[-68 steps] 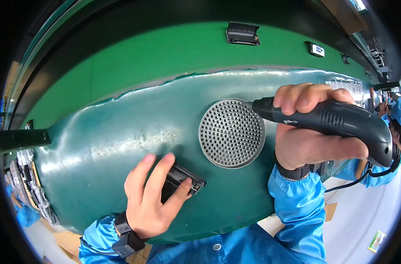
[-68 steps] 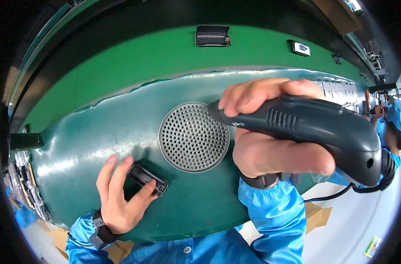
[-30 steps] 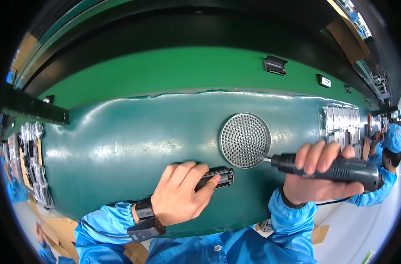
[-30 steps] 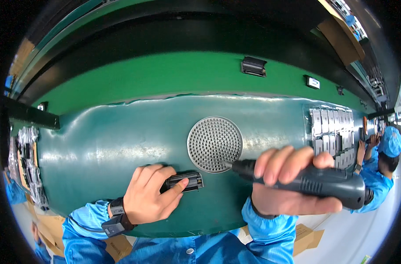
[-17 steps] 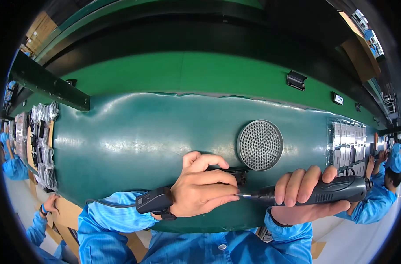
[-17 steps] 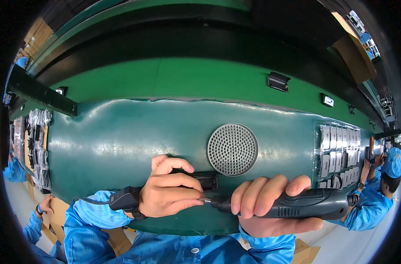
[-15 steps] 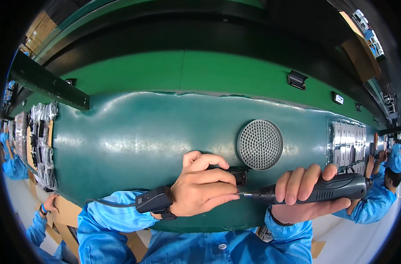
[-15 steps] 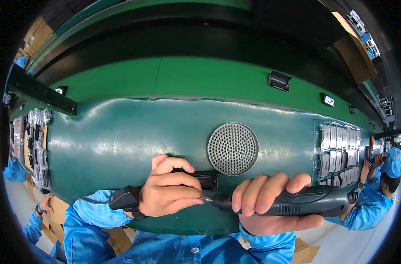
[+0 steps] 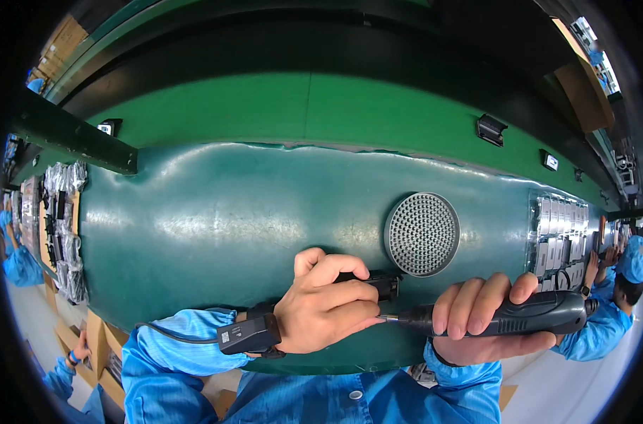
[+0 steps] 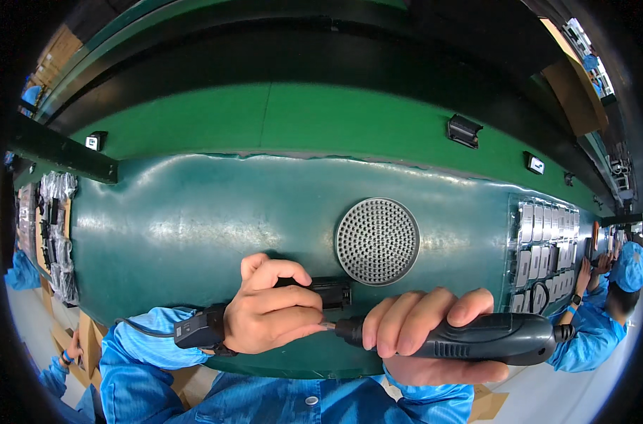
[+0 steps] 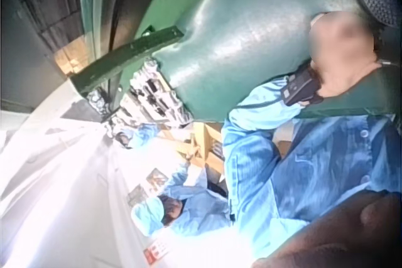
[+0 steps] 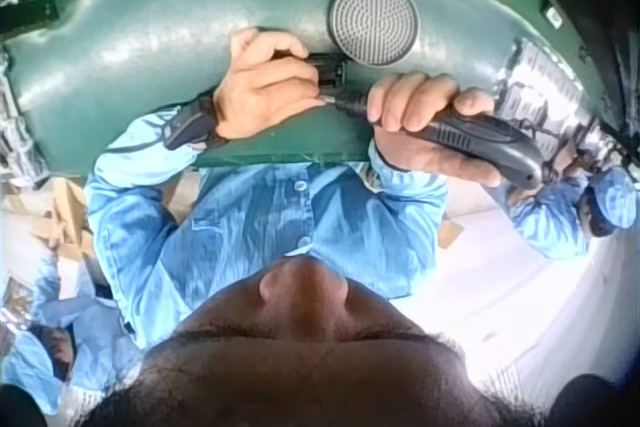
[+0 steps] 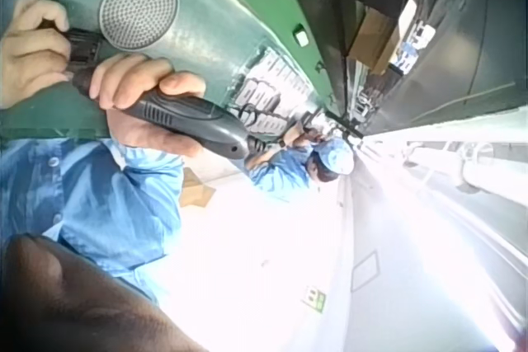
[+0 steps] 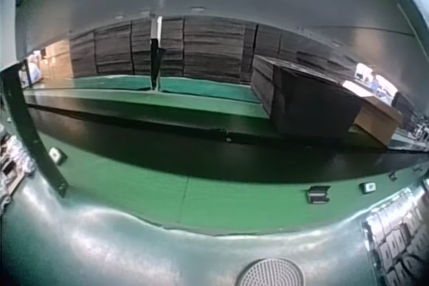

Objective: Assembling small electronic components using an electric screwdriver and placing them into a tray.

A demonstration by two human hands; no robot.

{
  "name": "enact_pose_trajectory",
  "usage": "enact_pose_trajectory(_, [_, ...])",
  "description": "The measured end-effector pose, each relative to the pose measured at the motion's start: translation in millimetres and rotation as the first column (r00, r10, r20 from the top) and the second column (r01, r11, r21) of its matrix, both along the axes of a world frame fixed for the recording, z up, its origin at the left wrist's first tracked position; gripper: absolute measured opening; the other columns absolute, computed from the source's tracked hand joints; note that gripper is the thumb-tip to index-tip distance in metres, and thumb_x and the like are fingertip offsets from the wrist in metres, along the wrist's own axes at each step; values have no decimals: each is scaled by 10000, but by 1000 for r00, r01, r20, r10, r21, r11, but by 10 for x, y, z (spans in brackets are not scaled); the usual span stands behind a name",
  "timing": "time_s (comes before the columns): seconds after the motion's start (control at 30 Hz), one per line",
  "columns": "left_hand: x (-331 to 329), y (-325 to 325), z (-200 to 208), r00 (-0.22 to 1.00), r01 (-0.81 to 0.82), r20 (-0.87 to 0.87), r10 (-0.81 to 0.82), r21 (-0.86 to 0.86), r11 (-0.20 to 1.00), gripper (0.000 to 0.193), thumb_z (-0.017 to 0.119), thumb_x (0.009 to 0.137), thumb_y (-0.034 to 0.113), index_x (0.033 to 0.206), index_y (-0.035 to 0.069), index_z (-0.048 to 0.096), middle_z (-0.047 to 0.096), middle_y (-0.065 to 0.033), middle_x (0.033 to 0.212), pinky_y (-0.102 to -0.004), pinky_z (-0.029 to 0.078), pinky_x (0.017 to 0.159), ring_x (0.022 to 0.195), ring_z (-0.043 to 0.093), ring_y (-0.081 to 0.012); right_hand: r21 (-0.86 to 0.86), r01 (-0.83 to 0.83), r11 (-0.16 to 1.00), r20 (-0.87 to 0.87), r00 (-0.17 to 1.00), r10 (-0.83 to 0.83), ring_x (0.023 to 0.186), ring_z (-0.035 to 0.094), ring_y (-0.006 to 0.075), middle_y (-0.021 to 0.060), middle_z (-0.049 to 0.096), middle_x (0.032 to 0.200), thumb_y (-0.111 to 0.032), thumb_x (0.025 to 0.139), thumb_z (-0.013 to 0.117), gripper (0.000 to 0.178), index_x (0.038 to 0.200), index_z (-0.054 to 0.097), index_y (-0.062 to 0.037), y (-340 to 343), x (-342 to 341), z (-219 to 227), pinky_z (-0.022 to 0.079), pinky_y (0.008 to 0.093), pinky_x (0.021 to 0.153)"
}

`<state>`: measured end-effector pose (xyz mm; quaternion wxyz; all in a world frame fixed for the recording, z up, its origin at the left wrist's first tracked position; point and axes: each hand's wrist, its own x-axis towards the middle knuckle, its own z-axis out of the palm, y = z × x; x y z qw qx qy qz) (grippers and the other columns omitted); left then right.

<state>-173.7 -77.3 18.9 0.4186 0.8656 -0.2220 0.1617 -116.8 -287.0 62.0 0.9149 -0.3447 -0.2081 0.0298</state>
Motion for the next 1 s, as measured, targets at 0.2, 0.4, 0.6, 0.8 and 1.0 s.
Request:
enact_pose_trajectory(0.2, [0, 17, 4, 1000, 4, -13, -4, 0, 1000, 217, 878, 713, 287, 844, 163, 757, 702, 79, 956, -419, 328, 872, 1088, 580, -212, -30, 46, 998, 68, 997, -44, 532, 531, 205, 86, 525, 754, -703, 983, 499, 663, 1200, 447, -79, 56, 39, 35, 495, 379, 435])
enact_pose_trajectory(0.4, [-3, 18, 7, 1000, -3, -22, 3, -13, 1000, 209, 874, 723, 285, 838, 155, 757, 706, 75, 942, -420, 329, 863, 1086, 587, -211, -20, 58, 998, 83, 995, -56, 541, 532, 202, 83, 523, 751, -694, 988, 500, 658, 1201, 447, -73, 40, 34, 28, 502, 378, 442])
enact_pose_trajectory(0.6, [-2, 5, -1, 1000, -7, 3, 7, -6, 1000, 199, 873, 726, 275, 823, 148, 755, 705, 72, 919, -417, 332, 853, 1065, 600, -199, -44, 48, 998, 90, 995, -44, 538, 528, 198, 76, 519, 744, -692, 985, 508, 659, 1206, 441, -75, 58, 37, 18, 499, 368, 441])
enact_pose_trajectory(0.8, [-7, -2, 7, 1000, 2, -17, -2, -18, 1000, 206, 881, 707, 231, 832, 151, 739, 679, 59, 967, -430, 337, 848, 1084, 589, -182, -47, 48, 998, 116, 992, -42, 540, 530, 198, 80, 530, 746, -650, 981, 564, 616, 1190, 437, -85, 81, -10, 49, 495, 356, 439])
enact_pose_trajectory(1.0, [-12, 3, 4, 999, -21, -26, 21, -16, 1000, 203, 883, 713, 275, 816, 154, 757, 712, 69, 937, -411, 329, 844, 1073, 607, -196, -26, 122, 992, 179, 977, -116, 537, 536, 195, 81, 539, 744, -621, 991, 572, 589, 1182, 424, -83, 132, -62, 24, 494, 352, 428])
